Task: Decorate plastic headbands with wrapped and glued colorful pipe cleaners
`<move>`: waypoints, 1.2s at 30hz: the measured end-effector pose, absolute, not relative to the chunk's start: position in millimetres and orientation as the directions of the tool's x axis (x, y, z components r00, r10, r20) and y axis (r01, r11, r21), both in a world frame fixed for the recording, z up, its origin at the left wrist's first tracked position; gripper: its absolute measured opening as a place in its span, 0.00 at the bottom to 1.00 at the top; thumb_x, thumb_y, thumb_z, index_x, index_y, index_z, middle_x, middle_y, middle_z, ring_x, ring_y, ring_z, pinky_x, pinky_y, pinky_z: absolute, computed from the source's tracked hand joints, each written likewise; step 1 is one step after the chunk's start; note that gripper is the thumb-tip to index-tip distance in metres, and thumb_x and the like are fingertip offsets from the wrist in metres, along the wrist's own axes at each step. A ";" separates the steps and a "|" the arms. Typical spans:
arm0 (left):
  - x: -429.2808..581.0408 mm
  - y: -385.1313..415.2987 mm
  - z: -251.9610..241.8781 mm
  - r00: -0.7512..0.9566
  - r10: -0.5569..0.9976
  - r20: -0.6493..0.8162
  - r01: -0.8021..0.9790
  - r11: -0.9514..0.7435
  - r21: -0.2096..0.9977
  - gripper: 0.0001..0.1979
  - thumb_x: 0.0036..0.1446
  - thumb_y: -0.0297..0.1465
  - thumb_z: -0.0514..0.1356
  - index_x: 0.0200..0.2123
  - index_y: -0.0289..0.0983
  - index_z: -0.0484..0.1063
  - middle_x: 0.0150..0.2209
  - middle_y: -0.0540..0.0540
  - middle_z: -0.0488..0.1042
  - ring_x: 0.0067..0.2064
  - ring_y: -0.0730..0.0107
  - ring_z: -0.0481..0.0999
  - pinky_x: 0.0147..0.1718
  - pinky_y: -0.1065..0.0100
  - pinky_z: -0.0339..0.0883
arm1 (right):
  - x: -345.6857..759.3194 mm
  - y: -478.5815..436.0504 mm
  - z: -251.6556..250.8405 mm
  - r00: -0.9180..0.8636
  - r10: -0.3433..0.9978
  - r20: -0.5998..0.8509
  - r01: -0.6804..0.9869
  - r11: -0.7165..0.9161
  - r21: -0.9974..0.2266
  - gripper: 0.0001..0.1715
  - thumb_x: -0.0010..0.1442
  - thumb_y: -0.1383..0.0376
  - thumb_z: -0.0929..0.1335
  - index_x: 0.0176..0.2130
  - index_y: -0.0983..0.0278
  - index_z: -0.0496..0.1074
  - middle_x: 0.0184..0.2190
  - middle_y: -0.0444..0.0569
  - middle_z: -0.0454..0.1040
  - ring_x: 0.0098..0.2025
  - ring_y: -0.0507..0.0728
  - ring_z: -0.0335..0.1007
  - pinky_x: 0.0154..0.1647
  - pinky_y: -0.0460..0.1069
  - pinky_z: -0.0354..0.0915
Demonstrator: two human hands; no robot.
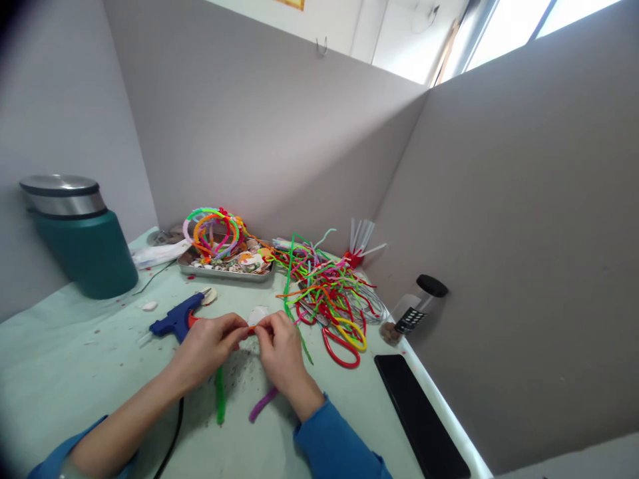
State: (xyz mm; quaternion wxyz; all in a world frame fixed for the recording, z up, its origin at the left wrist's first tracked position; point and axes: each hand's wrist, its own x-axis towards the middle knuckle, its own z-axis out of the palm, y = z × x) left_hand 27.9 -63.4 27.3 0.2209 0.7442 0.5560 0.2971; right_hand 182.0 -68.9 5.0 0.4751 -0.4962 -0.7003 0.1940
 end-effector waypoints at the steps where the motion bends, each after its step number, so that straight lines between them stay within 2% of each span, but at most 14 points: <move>1: 29.3 -63.7 27.2 0.196 0.966 0.169 0.640 -0.256 0.725 0.11 0.53 0.36 0.54 0.26 0.38 0.72 0.22 0.48 0.75 0.25 0.69 0.72 0.26 0.72 0.57 | 179.9 -68.9 5.2 -0.018 0.895 0.446 0.451 0.406 -0.795 0.07 0.56 0.68 0.64 0.26 0.64 0.67 0.26 0.45 0.67 0.31 0.53 0.62 0.31 0.47 0.58; 3: 33.5 -63.9 26.3 0.188 0.980 0.068 0.454 -0.148 0.879 0.11 0.51 0.38 0.56 0.25 0.37 0.71 0.24 0.48 0.75 0.25 0.69 0.73 0.26 0.72 0.61 | 174.5 -69.3 5.3 0.045 0.933 0.357 0.268 0.333 -0.904 0.06 0.54 0.66 0.65 0.26 0.64 0.67 0.25 0.44 0.67 0.29 0.52 0.63 0.30 0.46 0.59; 5: 38.5 -63.6 25.0 0.209 0.976 -0.055 0.218 0.009 0.976 0.13 0.47 0.40 0.59 0.26 0.35 0.70 0.26 0.47 0.76 0.24 0.70 0.73 0.26 0.71 0.64 | 168.9 -69.9 4.7 0.077 0.968 0.238 0.041 0.236 -0.971 0.06 0.53 0.64 0.66 0.27 0.65 0.68 0.23 0.43 0.67 0.27 0.51 0.63 0.29 0.46 0.60; 7: 42.3 -62.5 23.7 0.235 0.963 -0.131 0.044 0.124 0.991 0.16 0.43 0.42 0.61 0.28 0.34 0.69 0.27 0.46 0.76 0.23 0.72 0.72 0.27 0.70 0.65 | 165.4 -69.8 4.1 0.070 0.987 0.148 -0.117 0.155 -0.981 0.08 0.53 0.63 0.66 0.27 0.65 0.68 0.21 0.42 0.67 0.25 0.51 0.62 0.27 0.45 0.60; 9: 43.2 -60.7 22.3 0.245 0.958 -0.151 -0.016 0.159 0.987 0.18 0.41 0.43 0.62 0.28 0.33 0.69 0.27 0.46 0.76 0.22 0.74 0.71 0.26 0.71 0.65 | 166.0 -68.6 3.8 0.043 0.993 0.111 -0.147 0.117 -0.982 0.09 0.54 0.62 0.66 0.28 0.66 0.68 0.20 0.42 0.67 0.23 0.50 0.61 0.25 0.45 0.58; 13: 37.3 -56.6 19.0 0.225 0.966 -0.125 0.093 0.107 0.990 0.16 0.43 0.43 0.61 0.27 0.34 0.69 0.25 0.48 0.75 0.20 0.75 0.69 0.23 0.72 0.62 | 178.4 -64.8 6.3 0.018 0.974 0.224 0.061 0.223 -0.973 0.11 0.57 0.61 0.64 0.34 0.65 0.71 0.25 0.44 0.69 0.23 0.50 0.61 0.24 0.45 0.59; 16: 31.0 -56.4 18.6 0.203 0.979 -0.018 0.350 -0.056 0.935 0.13 0.49 0.41 0.57 0.25 0.36 0.71 0.23 0.49 0.74 0.22 0.72 0.70 0.23 0.72 0.60 | 188.4 -65.3 10.3 -0.049 0.907 0.417 0.296 0.412 -0.862 0.10 0.59 0.64 0.63 0.39 0.63 0.73 0.33 0.47 0.70 0.30 0.51 0.65 0.30 0.46 0.61; 19: 27.4 -59.8 21.1 0.243 0.960 0.140 0.607 -0.263 0.750 0.12 0.53 0.36 0.54 0.26 0.38 0.73 0.22 0.49 0.74 0.25 0.70 0.72 0.26 0.72 0.57 | 191.8 -68.9 13.0 -0.189 0.833 0.520 0.496 0.538 -0.682 0.09 0.59 0.67 0.64 0.38 0.61 0.73 0.34 0.47 0.69 0.35 0.53 0.66 0.35 0.47 0.61; 23: 27.6 -64.9 24.3 0.287 0.923 0.255 0.787 -0.379 0.487 0.11 0.56 0.33 0.52 0.30 0.40 0.74 0.27 0.46 0.77 0.30 0.66 0.75 0.27 0.71 0.54 | 190.1 -72.4 11.8 -0.302 0.807 0.508 0.701 0.549 -0.455 0.07 0.59 0.69 0.64 0.33 0.62 0.71 0.31 0.47 0.69 0.34 0.54 0.64 0.35 0.48 0.58; 25: 28.1 -66.1 24.7 0.307 0.909 0.281 0.822 -0.402 0.404 0.12 0.58 0.33 0.51 0.31 0.40 0.74 0.29 0.44 0.78 0.31 0.65 0.75 0.27 0.71 0.53 | 189.0 -72.6 9.7 -0.309 0.810 0.498 0.735 0.536 -0.414 0.05 0.59 0.69 0.64 0.33 0.62 0.70 0.31 0.47 0.68 0.33 0.54 0.63 0.34 0.48 0.57; 28: 28.0 -66.8 24.4 0.325 0.890 0.320 0.824 -0.433 0.366 0.13 0.58 0.34 0.50 0.32 0.40 0.74 0.31 0.44 0.78 0.33 0.64 0.75 0.28 0.70 0.54 | 186.7 -72.1 6.4 -0.260 0.824 0.503 0.699 0.520 -0.491 0.05 0.59 0.69 0.64 0.31 0.63 0.68 0.30 0.46 0.68 0.32 0.54 0.63 0.33 0.47 0.57; 31: 28.9 -67.4 23.9 0.271 0.899 0.344 0.780 -0.415 0.469 0.13 0.57 0.35 0.51 0.31 0.40 0.75 0.30 0.45 0.78 0.32 0.65 0.75 0.30 0.70 0.57 | 182.1 -71.7 4.8 -0.128 0.843 0.522 0.597 0.486 -0.638 0.06 0.57 0.70 0.64 0.28 0.63 0.67 0.28 0.45 0.67 0.31 0.53 0.63 0.31 0.47 0.57; 33: 31.6 -67.3 23.5 0.206 0.931 0.301 0.679 -0.358 0.641 0.12 0.56 0.36 0.53 0.30 0.39 0.75 0.28 0.46 0.77 0.30 0.67 0.74 0.29 0.70 0.59 | 177.7 -71.7 4.8 -0.030 0.864 0.502 0.510 0.445 -0.736 0.07 0.56 0.69 0.65 0.26 0.63 0.67 0.26 0.45 0.67 0.31 0.53 0.63 0.31 0.47 0.57; 36: 38.7 -65.9 22.0 0.111 0.987 0.112 0.354 -0.144 0.924 0.12 0.51 0.38 0.56 0.27 0.36 0.73 0.25 0.47 0.76 0.25 0.69 0.73 0.26 0.71 0.63 | 170.4 -72.1 4.6 0.077 0.916 0.394 0.305 0.354 -0.884 0.07 0.56 0.67 0.65 0.26 0.64 0.68 0.25 0.45 0.69 0.30 0.53 0.65 0.30 0.47 0.60</move>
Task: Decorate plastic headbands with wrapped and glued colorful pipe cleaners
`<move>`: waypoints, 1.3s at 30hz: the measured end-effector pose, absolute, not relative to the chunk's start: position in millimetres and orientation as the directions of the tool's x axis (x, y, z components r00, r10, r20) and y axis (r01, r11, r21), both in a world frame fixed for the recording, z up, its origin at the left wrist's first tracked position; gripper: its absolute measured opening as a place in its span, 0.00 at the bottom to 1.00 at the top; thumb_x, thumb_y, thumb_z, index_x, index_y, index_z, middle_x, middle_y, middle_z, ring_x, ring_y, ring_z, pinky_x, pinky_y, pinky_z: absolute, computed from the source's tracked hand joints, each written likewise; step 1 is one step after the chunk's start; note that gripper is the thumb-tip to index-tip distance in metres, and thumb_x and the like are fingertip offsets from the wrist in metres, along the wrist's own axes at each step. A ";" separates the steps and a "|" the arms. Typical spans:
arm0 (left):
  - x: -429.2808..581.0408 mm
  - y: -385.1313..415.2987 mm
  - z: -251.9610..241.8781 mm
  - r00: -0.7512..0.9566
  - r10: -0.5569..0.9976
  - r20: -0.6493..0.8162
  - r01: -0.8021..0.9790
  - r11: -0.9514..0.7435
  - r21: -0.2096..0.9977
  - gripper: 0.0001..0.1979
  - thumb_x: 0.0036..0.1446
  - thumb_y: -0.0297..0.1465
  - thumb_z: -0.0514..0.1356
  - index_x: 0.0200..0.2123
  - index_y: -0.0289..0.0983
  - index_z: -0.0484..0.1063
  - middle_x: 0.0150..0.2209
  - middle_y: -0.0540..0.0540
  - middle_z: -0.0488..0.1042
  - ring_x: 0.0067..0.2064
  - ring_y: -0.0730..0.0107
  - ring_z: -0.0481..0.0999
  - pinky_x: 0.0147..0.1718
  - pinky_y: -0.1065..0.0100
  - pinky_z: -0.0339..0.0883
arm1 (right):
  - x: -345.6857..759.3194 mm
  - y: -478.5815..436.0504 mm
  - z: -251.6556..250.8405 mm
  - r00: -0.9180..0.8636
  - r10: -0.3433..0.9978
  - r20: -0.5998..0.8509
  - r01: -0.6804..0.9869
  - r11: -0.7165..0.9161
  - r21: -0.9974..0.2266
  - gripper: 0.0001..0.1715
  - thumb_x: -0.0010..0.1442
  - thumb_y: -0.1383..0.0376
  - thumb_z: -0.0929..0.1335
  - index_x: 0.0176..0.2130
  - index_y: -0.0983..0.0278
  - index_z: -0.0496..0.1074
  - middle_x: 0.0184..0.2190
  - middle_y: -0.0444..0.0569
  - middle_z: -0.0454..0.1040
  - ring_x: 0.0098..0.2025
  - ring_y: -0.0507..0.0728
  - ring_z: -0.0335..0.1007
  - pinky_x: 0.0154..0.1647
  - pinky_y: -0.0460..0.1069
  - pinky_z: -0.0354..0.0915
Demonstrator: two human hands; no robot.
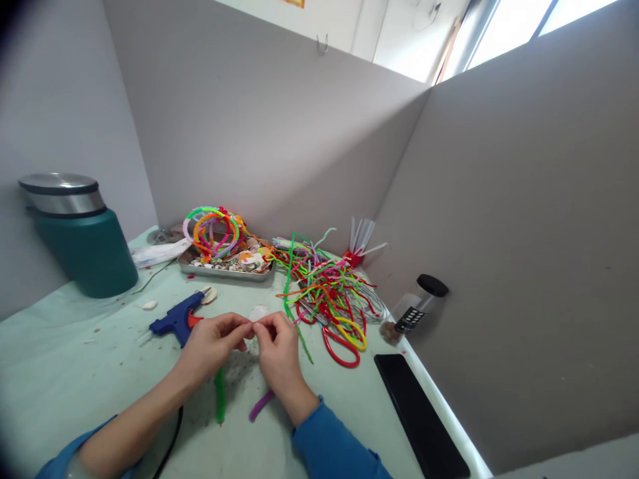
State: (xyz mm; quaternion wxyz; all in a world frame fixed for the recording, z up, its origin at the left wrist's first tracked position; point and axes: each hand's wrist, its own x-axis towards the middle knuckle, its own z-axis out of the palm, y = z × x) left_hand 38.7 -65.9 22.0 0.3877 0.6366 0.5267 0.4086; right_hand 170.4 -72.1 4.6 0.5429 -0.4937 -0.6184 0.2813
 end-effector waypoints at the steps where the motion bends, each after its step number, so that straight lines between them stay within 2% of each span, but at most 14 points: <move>1: 41.2 -65.1 21.1 0.094 0.994 0.049 0.238 -0.071 0.969 0.12 0.49 0.39 0.58 0.27 0.35 0.72 0.25 0.47 0.76 0.24 0.70 0.73 0.25 0.71 0.63 | 168.0 -72.3 4.3 0.102 0.930 0.352 0.230 0.323 -0.918 0.07 0.55 0.66 0.65 0.26 0.64 0.68 0.24 0.45 0.70 0.29 0.53 0.65 0.31 0.47 0.61; 3: 45.0 -63.1 18.7 0.074 0.997 -0.013 0.085 0.007 0.996 0.13 0.45 0.39 0.60 0.27 0.34 0.72 0.24 0.48 0.76 0.23 0.71 0.72 0.25 0.72 0.65 | 164.1 -72.4 3.1 0.149 0.945 0.291 0.112 0.276 -0.955 0.07 0.55 0.65 0.65 0.27 0.65 0.68 0.24 0.45 0.70 0.29 0.53 0.66 0.31 0.47 0.62; 6: 45.0 -59.8 15.2 0.056 0.998 0.007 0.078 -0.011 0.997 0.13 0.44 0.39 0.61 0.27 0.34 0.72 0.23 0.49 0.76 0.23 0.71 0.73 0.25 0.72 0.65 | 162.0 -71.6 1.9 0.177 0.957 0.231 0.066 0.222 -0.973 0.08 0.53 0.63 0.66 0.26 0.65 0.69 0.22 0.43 0.69 0.26 0.52 0.64 0.28 0.46 0.61; 9: 38.8 -58.3 15.6 0.062 0.997 0.053 0.217 -0.065 0.974 0.13 0.47 0.39 0.59 0.28 0.35 0.73 0.25 0.48 0.76 0.24 0.70 0.73 0.25 0.72 0.64 | 166.1 -70.1 3.4 0.116 0.963 0.242 0.164 0.222 -0.961 0.08 0.52 0.63 0.66 0.26 0.65 0.71 0.22 0.43 0.69 0.25 0.52 0.63 0.26 0.45 0.59; 12: 32.5 -59.5 20.6 0.088 0.987 0.136 0.405 -0.160 0.900 0.12 0.50 0.38 0.56 0.27 0.37 0.74 0.23 0.49 0.76 0.25 0.70 0.73 0.26 0.72 0.62 | 173.4 -69.3 5.9 0.052 0.925 0.377 0.347 0.337 -0.875 0.06 0.53 0.65 0.66 0.28 0.64 0.72 0.27 0.45 0.70 0.30 0.52 0.64 0.29 0.45 0.59; 14: 31.4 -60.6 23.5 0.101 0.978 0.185 0.474 -0.211 0.855 0.12 0.50 0.38 0.55 0.27 0.38 0.74 0.23 0.50 0.75 0.26 0.69 0.73 0.27 0.72 0.61 | 176.6 -68.9 6.2 0.016 0.904 0.427 0.419 0.382 -0.824 0.06 0.54 0.66 0.66 0.27 0.64 0.72 0.26 0.45 0.70 0.30 0.52 0.64 0.29 0.45 0.58; 16: 33.5 -60.7 24.3 0.109 0.982 0.155 0.403 -0.186 0.896 0.12 0.49 0.39 0.56 0.28 0.38 0.74 0.25 0.49 0.76 0.26 0.69 0.72 0.27 0.72 0.62 | 176.9 -68.3 5.3 0.028 0.917 0.399 0.384 0.359 -0.851 0.07 0.54 0.66 0.66 0.25 0.64 0.71 0.24 0.44 0.69 0.28 0.52 0.62 0.27 0.45 0.58; 19: 39.3 -59.8 23.3 0.150 0.989 0.001 0.103 -0.016 0.995 0.16 0.43 0.41 0.61 0.33 0.36 0.73 0.29 0.47 0.77 0.26 0.70 0.72 0.26 0.71 0.64 | 172.8 -67.3 3.7 0.079 0.963 0.258 0.144 0.245 -0.959 0.07 0.53 0.63 0.66 0.26 0.65 0.70 0.21 0.42 0.67 0.23 0.50 0.60 0.24 0.44 0.58; 22: 42.0 -60.0 23.6 0.159 0.983 -0.088 -0.056 0.098 0.994 0.19 0.38 0.41 0.65 0.32 0.35 0.73 0.28 0.48 0.75 0.24 0.73 0.70 0.26 0.71 0.65 | 168.3 -67.4 3.3 0.070 0.984 0.164 -0.042 0.167 -0.985 0.08 0.52 0.62 0.67 0.27 0.65 0.70 0.19 0.40 0.65 0.21 0.49 0.57 0.22 0.43 0.56; 28: 35.8 -60.1 26.3 0.136 0.984 -0.114 -0.076 0.125 0.989 0.15 0.40 0.39 0.64 0.30 0.34 0.74 0.25 0.50 0.74 0.22 0.76 0.67 0.25 0.72 0.64 | 170.3 -66.6 2.9 0.042 0.980 0.196 -0.046 0.197 -0.979 0.07 0.51 0.63 0.69 0.30 0.65 0.69 0.23 0.41 0.68 0.23 0.49 0.60 0.22 0.43 0.57; 31: 34.4 -58.2 24.4 0.177 0.979 -0.106 -0.016 0.110 0.994 0.14 0.42 0.39 0.63 0.27 0.34 0.71 0.21 0.51 0.72 0.20 0.77 0.67 0.22 0.73 0.62 | 172.6 -67.0 2.8 0.022 0.964 0.264 -0.023 0.264 -0.964 0.08 0.53 0.63 0.68 0.34 0.64 0.69 0.27 0.43 0.70 0.26 0.50 0.63 0.24 0.44 0.60; 35: 36.1 -58.8 23.0 0.234 0.969 -0.080 0.072 0.065 0.995 0.13 0.44 0.39 0.62 0.24 0.33 0.70 0.16 0.53 0.69 0.19 0.77 0.66 0.20 0.75 0.58 | 172.5 -69.5 4.8 -0.020 0.947 0.321 0.056 0.322 -0.945 0.05 0.55 0.64 0.66 0.32 0.64 0.70 0.28 0.44 0.69 0.27 0.50 0.64 0.27 0.44 0.61; 39: 37.1 -63.4 29.3 0.295 0.945 -0.144 -0.061 0.169 0.984 0.15 0.41 0.38 0.65 0.30 0.33 0.71 0.22 0.52 0.73 0.21 0.77 0.69 0.23 0.74 0.62 | 171.2 -69.4 7.9 0.017 0.969 0.248 -0.087 0.249 -0.965 0.06 0.54 0.63 0.67 0.29 0.64 0.68 0.21 0.40 0.65 0.21 0.48 0.58 0.22 0.43 0.57</move>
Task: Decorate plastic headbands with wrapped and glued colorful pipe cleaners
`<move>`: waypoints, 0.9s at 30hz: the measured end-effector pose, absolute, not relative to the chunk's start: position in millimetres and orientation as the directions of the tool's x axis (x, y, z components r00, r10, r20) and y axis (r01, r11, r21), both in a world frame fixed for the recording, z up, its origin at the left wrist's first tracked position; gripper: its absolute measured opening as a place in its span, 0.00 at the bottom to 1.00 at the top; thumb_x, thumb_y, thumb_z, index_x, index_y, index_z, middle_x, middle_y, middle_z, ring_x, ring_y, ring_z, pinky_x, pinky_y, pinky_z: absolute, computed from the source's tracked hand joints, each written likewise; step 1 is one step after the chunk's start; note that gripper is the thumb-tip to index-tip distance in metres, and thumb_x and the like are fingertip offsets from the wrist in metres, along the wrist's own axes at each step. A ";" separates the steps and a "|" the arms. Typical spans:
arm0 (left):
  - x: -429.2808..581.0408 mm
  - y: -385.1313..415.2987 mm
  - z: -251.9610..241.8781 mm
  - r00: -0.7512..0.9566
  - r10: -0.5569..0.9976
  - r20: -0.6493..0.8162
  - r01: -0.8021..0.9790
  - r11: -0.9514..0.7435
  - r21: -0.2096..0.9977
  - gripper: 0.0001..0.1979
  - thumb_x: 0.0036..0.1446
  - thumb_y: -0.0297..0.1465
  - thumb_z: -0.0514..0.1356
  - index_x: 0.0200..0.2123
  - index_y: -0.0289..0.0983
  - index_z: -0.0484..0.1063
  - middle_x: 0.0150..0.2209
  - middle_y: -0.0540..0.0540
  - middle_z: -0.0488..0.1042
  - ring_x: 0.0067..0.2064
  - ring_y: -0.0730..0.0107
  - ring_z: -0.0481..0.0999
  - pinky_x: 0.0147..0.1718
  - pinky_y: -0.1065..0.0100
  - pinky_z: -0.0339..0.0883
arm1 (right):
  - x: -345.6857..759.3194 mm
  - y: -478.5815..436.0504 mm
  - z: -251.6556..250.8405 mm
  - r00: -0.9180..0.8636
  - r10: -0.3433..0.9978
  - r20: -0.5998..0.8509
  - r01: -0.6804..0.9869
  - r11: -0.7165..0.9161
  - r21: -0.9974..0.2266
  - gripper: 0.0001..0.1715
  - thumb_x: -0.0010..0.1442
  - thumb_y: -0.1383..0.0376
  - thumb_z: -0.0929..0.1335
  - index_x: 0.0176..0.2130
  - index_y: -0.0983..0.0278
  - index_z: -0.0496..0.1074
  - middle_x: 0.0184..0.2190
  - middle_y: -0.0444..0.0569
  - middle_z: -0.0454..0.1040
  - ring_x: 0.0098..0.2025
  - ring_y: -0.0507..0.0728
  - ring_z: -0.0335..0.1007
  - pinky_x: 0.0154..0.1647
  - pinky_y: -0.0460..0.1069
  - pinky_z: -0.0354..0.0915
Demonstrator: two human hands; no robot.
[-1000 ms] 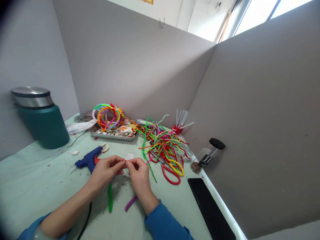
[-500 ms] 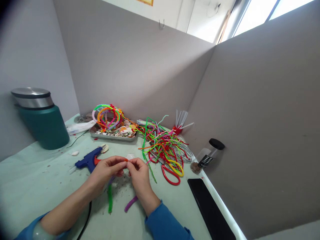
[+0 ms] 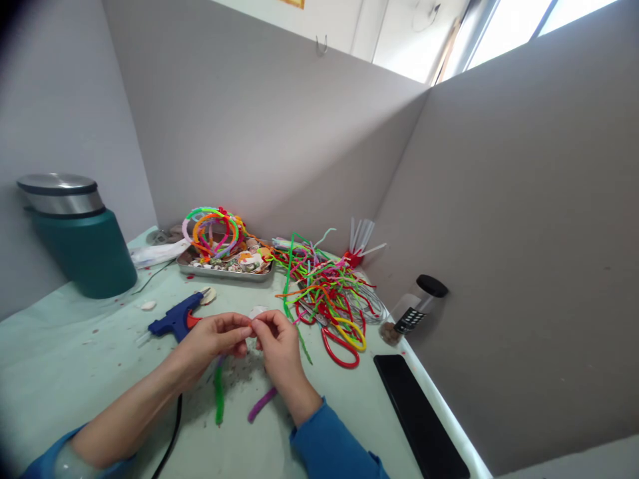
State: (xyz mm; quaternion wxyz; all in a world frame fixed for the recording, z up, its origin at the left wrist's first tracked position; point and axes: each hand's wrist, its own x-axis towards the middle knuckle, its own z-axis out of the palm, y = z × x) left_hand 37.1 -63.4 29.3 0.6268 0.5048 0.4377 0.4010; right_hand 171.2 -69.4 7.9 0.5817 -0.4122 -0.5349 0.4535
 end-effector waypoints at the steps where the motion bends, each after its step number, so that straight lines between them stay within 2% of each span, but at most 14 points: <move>1: 37.1 -64.2 30.9 0.306 0.941 -0.147 -0.096 0.184 0.978 0.17 0.40 0.37 0.66 0.32 0.33 0.71 0.24 0.51 0.74 0.22 0.76 0.70 0.24 0.74 0.63 | 170.9 -69.1 8.5 0.026 0.974 0.225 -0.134 0.226 -0.965 0.06 0.53 0.63 0.67 0.29 0.64 0.68 0.20 0.39 0.64 0.20 0.47 0.57 0.21 0.43 0.56; 8: 34.8 -62.2 28.0 0.250 0.958 -0.142 -0.222 0.199 0.954 0.14 0.42 0.36 0.67 0.30 0.33 0.72 0.24 0.52 0.71 0.21 0.80 0.66 0.23 0.75 0.62 | 171.3 -68.9 7.8 0.007 0.983 0.182 -0.251 0.178 -0.951 0.06 0.52 0.64 0.68 0.30 0.66 0.70 0.21 0.41 0.69 0.20 0.46 0.59 0.23 0.43 0.57; 13: 33.4 -63.1 24.7 0.308 0.936 -0.170 -0.304 0.266 0.915 0.13 0.43 0.35 0.67 0.30 0.33 0.73 0.26 0.51 0.71 0.22 0.82 0.65 0.23 0.75 0.63 | 171.0 -68.6 6.6 0.030 0.978 0.207 -0.234 0.209 -0.950 0.05 0.51 0.65 0.69 0.29 0.66 0.70 0.22 0.41 0.70 0.20 0.46 0.59 0.22 0.42 0.58; 22: 34.0 -63.2 24.5 0.363 0.922 -0.138 -0.307 0.258 0.916 0.12 0.47 0.36 0.65 0.27 0.33 0.70 0.23 0.53 0.67 0.20 0.82 0.64 0.22 0.76 0.61 | 171.1 -70.6 10.4 0.004 0.958 0.288 -0.182 0.284 -0.942 0.04 0.51 0.66 0.69 0.29 0.65 0.69 0.23 0.41 0.70 0.22 0.48 0.62 0.23 0.42 0.59; 24: 31.4 -63.1 26.3 0.420 0.903 -0.087 -0.288 0.224 0.931 0.12 0.49 0.37 0.63 0.27 0.33 0.69 0.22 0.53 0.66 0.20 0.81 0.64 0.22 0.75 0.61 | 174.6 -70.5 12.3 -0.042 0.965 0.260 -0.200 0.247 -0.948 0.05 0.50 0.66 0.70 0.29 0.64 0.69 0.22 0.40 0.69 0.22 0.47 0.62 0.23 0.42 0.59; 27: 25.5 -63.2 29.5 0.516 0.856 -0.034 -0.223 0.173 0.959 0.11 0.49 0.36 0.63 0.27 0.33 0.69 0.22 0.52 0.68 0.21 0.79 0.65 0.23 0.74 0.62 | 182.1 -70.5 16.5 -0.203 0.956 0.212 -0.229 0.164 -0.959 0.05 0.49 0.68 0.71 0.29 0.65 0.69 0.21 0.39 0.68 0.21 0.47 0.60 0.23 0.42 0.57</move>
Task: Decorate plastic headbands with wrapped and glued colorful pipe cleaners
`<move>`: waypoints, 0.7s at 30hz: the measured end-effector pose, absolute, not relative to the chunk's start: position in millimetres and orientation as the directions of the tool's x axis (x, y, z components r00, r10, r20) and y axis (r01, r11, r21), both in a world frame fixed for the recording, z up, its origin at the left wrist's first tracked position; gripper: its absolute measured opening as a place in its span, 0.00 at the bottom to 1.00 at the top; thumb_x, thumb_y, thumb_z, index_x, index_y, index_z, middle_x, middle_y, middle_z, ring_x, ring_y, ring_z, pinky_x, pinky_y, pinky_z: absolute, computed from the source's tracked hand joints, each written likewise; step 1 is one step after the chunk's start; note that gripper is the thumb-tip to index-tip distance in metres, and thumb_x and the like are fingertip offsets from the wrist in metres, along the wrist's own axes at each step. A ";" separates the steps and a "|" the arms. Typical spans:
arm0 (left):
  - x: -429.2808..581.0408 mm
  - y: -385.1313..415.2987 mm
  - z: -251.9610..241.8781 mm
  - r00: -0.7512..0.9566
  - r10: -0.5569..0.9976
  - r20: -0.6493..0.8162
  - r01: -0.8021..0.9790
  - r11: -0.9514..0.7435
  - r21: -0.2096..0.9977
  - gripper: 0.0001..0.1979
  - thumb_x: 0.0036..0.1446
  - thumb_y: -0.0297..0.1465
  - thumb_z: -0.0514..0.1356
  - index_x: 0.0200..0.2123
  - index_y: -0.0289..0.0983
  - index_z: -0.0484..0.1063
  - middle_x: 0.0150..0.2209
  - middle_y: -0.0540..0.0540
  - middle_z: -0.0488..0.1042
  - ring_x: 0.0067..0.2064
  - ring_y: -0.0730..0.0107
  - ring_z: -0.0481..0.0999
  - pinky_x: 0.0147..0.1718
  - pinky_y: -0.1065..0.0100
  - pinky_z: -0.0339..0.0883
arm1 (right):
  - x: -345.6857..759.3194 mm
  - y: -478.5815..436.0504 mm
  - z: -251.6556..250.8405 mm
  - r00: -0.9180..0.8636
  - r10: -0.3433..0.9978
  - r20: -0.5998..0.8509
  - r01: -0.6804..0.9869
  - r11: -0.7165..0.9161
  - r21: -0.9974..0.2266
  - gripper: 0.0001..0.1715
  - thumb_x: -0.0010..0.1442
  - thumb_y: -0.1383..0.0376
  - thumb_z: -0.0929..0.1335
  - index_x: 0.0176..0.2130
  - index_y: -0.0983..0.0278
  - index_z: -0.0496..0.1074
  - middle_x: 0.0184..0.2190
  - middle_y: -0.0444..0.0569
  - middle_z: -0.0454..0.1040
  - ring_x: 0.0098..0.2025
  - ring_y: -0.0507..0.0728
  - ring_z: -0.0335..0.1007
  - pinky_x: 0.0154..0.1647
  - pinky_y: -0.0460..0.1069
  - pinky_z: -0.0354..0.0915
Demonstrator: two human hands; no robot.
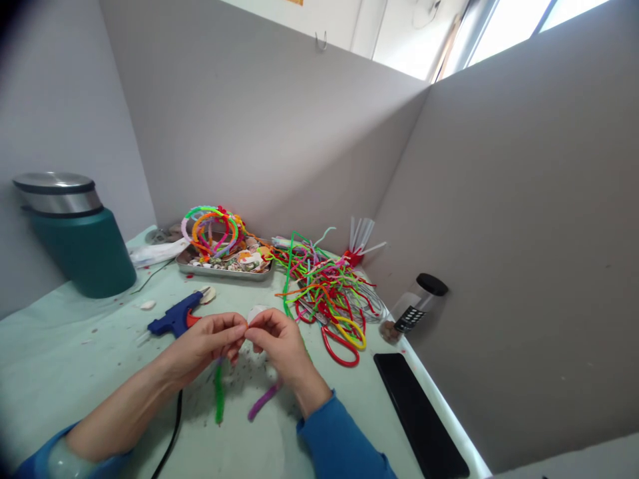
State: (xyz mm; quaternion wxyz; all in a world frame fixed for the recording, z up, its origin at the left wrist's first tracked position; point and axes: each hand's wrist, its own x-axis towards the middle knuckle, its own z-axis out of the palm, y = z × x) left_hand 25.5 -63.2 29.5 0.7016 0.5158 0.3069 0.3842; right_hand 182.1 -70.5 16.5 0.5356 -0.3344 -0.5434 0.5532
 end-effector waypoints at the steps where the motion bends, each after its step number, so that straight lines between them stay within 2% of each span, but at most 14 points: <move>1: 23.4 -63.3 30.3 0.541 0.841 -0.027 -0.195 0.157 0.968 0.11 0.49 0.36 0.63 0.27 0.33 0.69 0.22 0.52 0.68 0.21 0.79 0.65 0.24 0.73 0.62 | 184.8 -70.7 18.1 -0.260 0.945 0.197 -0.233 0.136 -0.963 0.05 0.49 0.68 0.71 0.29 0.65 0.70 0.20 0.39 0.67 0.21 0.46 0.60 0.23 0.42 0.57; 4: 18.1 -63.3 31.1 0.582 0.812 -0.031 -0.108 0.114 0.988 0.11 0.48 0.35 0.64 0.26 0.33 0.69 0.21 0.52 0.67 0.21 0.79 0.64 0.24 0.73 0.62 | 191.9 -71.7 22.1 -0.383 0.915 0.130 -0.230 0.043 -0.972 0.06 0.48 0.67 0.71 0.27 0.66 0.69 0.19 0.39 0.67 0.20 0.46 0.59 0.23 0.42 0.56; 7: 15.9 -63.0 30.2 0.640 0.761 -0.104 -0.003 0.138 0.990 0.11 0.46 0.35 0.65 0.25 0.33 0.69 0.19 0.52 0.67 0.20 0.78 0.66 0.21 0.75 0.59 | 196.3 -71.7 23.3 -0.489 0.872 0.018 -0.161 -0.070 -0.984 0.09 0.45 0.66 0.73 0.26 0.67 0.70 0.19 0.40 0.68 0.19 0.46 0.59 0.21 0.42 0.55; 10: 17.8 -62.0 28.9 0.637 0.755 -0.155 0.001 0.200 0.980 0.12 0.45 0.36 0.65 0.25 0.33 0.70 0.20 0.52 0.67 0.19 0.79 0.66 0.21 0.74 0.59 | 196.3 -69.9 21.8 -0.478 0.878 -0.037 -0.143 -0.119 -0.983 0.11 0.43 0.66 0.74 0.25 0.67 0.70 0.18 0.40 0.68 0.17 0.45 0.58 0.19 0.41 0.53; 15: 22.6 -58.9 28.0 0.540 0.830 -0.140 -0.209 0.294 0.933 0.11 0.47 0.35 0.65 0.25 0.33 0.70 0.21 0.53 0.67 0.19 0.81 0.63 0.23 0.72 0.65 | 192.0 -66.9 18.9 -0.355 0.934 0.046 -0.312 -0.073 -0.947 0.10 0.49 0.63 0.72 0.33 0.64 0.71 0.22 0.40 0.69 0.19 0.46 0.60 0.22 0.43 0.58; 18: 21.3 -57.5 27.2 0.524 0.836 -0.163 -0.221 0.318 0.922 0.11 0.46 0.35 0.66 0.25 0.33 0.71 0.22 0.52 0.68 0.19 0.81 0.63 0.23 0.72 0.65 | 191.3 -67.4 18.6 -0.348 0.931 0.113 -0.254 0.023 -0.967 0.11 0.51 0.64 0.70 0.37 0.63 0.72 0.25 0.42 0.71 0.20 0.46 0.60 0.23 0.43 0.59; 21: 19.1 -56.8 26.1 0.530 0.829 -0.180 -0.201 0.329 0.923 0.11 0.45 0.35 0.66 0.24 0.32 0.71 0.19 0.53 0.67 0.18 0.82 0.62 0.22 0.72 0.65 | 191.1 -68.7 19.3 -0.327 0.929 0.174 -0.170 0.124 -0.978 0.10 0.51 0.64 0.70 0.36 0.64 0.74 0.26 0.43 0.71 0.22 0.46 0.60 0.24 0.43 0.59</move>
